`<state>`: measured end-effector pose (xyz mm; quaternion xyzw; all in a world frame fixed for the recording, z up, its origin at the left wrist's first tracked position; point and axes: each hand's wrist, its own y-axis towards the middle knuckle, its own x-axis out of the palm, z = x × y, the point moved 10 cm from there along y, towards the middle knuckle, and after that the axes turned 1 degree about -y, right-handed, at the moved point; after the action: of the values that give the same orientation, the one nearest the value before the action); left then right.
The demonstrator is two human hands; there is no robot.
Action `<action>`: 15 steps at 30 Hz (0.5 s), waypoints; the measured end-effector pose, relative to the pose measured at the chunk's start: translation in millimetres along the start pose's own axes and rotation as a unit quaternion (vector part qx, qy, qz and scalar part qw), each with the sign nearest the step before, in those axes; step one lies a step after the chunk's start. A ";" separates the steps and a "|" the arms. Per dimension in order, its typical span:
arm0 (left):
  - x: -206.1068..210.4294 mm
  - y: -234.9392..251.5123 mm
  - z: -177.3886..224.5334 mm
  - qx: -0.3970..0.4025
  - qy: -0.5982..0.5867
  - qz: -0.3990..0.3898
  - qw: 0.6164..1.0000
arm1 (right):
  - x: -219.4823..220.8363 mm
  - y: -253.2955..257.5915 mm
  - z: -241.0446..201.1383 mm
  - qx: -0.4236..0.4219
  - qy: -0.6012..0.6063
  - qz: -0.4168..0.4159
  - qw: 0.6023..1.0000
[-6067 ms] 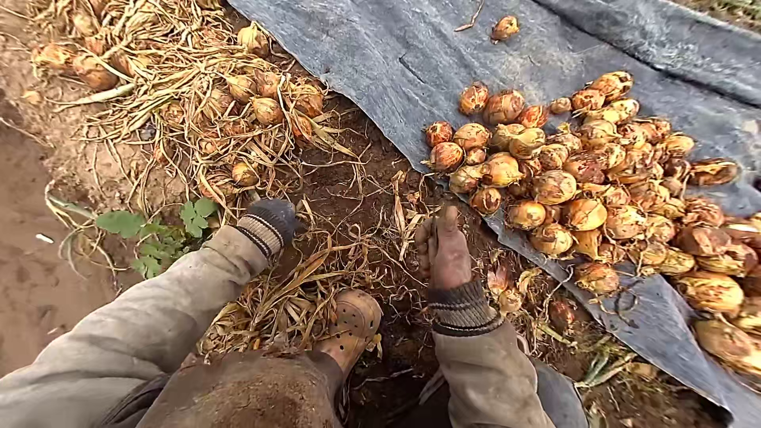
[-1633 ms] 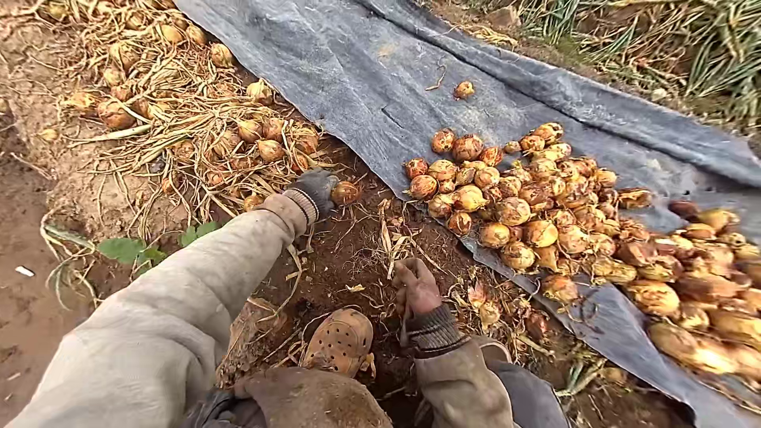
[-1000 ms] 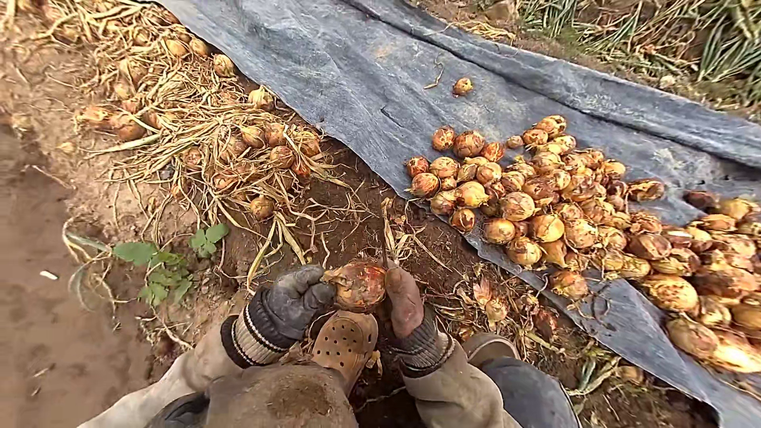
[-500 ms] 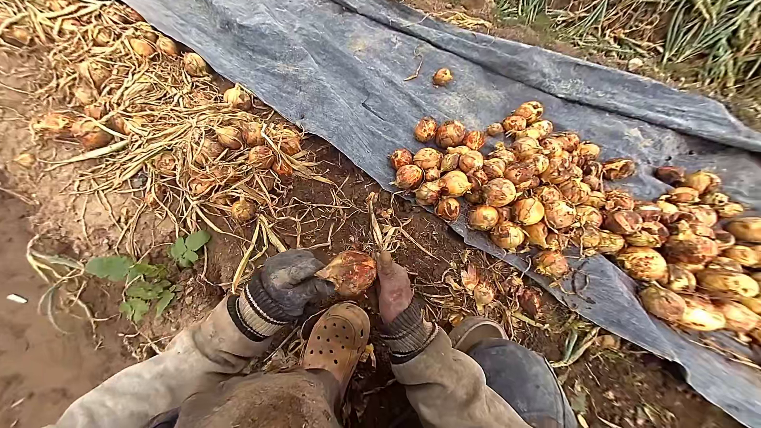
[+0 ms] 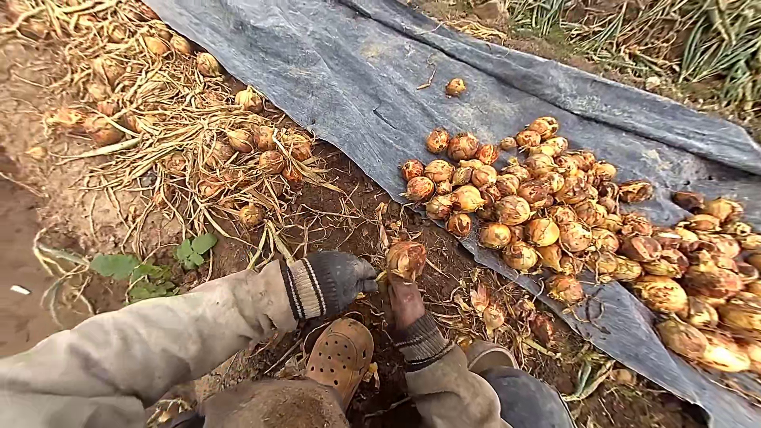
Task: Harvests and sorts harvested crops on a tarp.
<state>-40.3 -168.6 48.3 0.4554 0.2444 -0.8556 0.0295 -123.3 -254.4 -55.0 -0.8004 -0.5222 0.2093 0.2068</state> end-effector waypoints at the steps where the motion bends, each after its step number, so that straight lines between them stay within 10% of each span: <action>1: -8.1 17.0 1.8 0.005 0.007 -0.001 1.000 | -12.6 0.8 -9.9 -0.018 0.028 0.024 0.999; 6: -141.6 54.1 -129.7 -0.212 0.106 0.235 0.943 | -118.9 -19.3 -84.9 -0.196 0.118 0.245 0.942; 9: -161.6 16.6 -258.5 -0.416 0.095 0.204 0.881 | -164.5 -14.7 -79.8 -0.178 0.187 0.295 0.920; 15: -122.7 0.7 -316.3 -0.417 0.077 0.229 0.876 | -75.7 11.6 -43.9 -0.080 0.077 0.142 0.984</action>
<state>273.4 -49.6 -1.9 0.5085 0.4692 -0.6060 0.3925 -118.1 -333.5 -16.1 -0.8941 -0.4009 0.1316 0.1502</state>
